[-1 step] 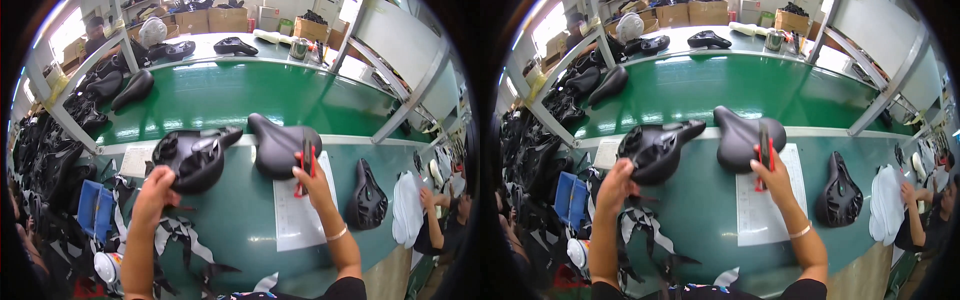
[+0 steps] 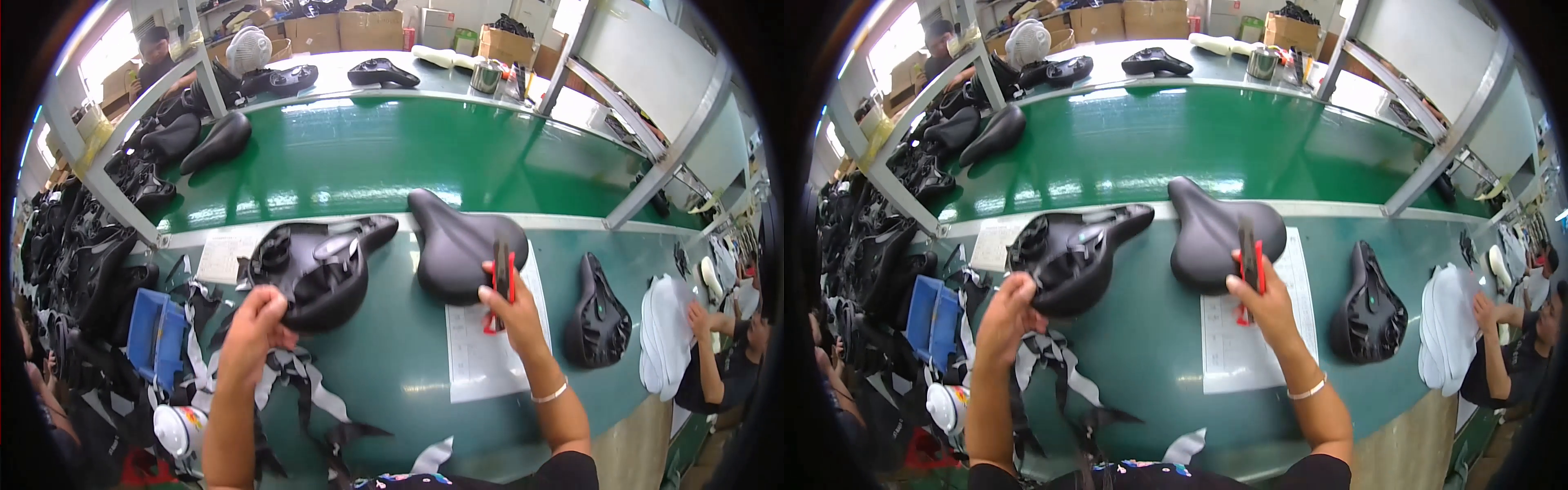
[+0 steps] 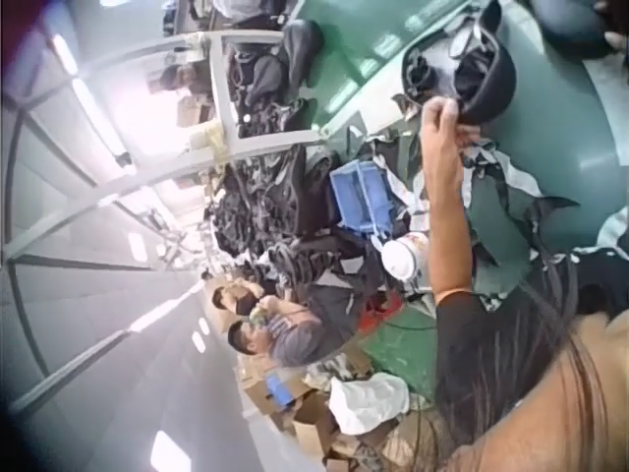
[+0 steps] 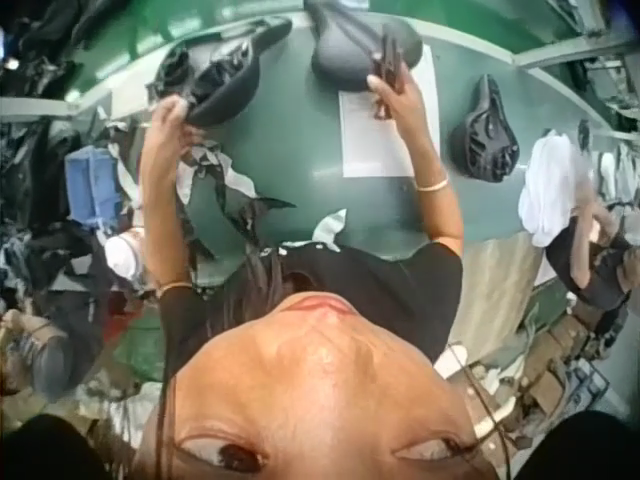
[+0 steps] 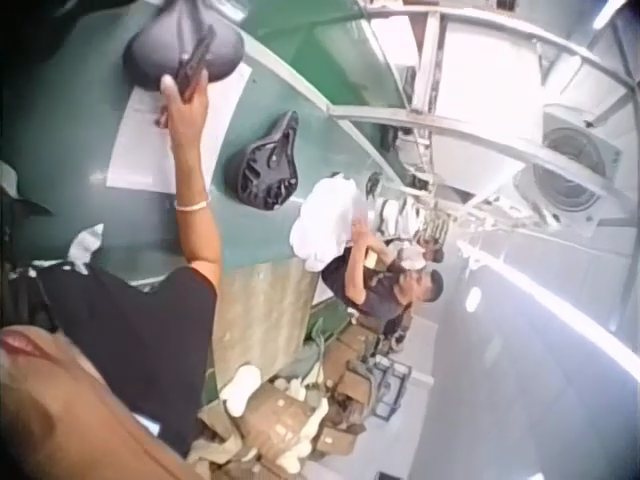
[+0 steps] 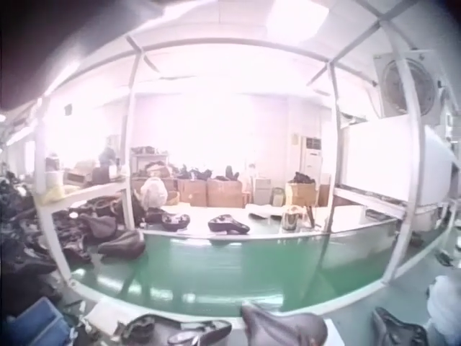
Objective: Trim and finish the fabric covering on bicycle seats using a utility knife.
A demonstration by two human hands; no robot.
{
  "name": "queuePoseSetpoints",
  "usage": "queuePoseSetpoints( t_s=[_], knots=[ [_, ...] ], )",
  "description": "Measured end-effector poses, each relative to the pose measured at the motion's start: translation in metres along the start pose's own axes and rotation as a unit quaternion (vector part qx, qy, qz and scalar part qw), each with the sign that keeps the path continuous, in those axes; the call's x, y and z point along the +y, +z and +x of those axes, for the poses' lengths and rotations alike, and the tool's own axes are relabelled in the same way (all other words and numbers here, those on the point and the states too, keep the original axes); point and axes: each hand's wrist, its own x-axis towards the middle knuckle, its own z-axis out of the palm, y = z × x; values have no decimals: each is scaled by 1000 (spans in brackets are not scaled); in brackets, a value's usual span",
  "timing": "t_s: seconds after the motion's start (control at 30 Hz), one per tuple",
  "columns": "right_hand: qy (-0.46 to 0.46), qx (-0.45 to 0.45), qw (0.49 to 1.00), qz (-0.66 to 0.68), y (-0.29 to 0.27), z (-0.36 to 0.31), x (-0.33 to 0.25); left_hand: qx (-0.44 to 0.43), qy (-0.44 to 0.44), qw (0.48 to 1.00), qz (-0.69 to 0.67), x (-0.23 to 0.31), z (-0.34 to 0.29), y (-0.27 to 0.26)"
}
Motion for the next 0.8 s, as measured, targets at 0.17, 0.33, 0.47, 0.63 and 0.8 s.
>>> queuePoseSetpoints(
  t_s=[0.17,0.33,0.47,0.63,0.8],
  knots=[
    [83,-34,996,7,21,-123,15,28,-25,999,-17,-69,-132,32],
    [62,15,996,64,52,-178,46,-277,-165,937,132,-75,-202,55],
    [54,62,995,58,48,-202,40,127,290,922,222,-72,-184,37],
    [10,47,999,9,64,-213,44,-4,90,992,87,-82,-104,11],
    [-93,-11,988,-125,46,-210,50,-104,-116,988,-18,-93,-104,18]
  ],
)
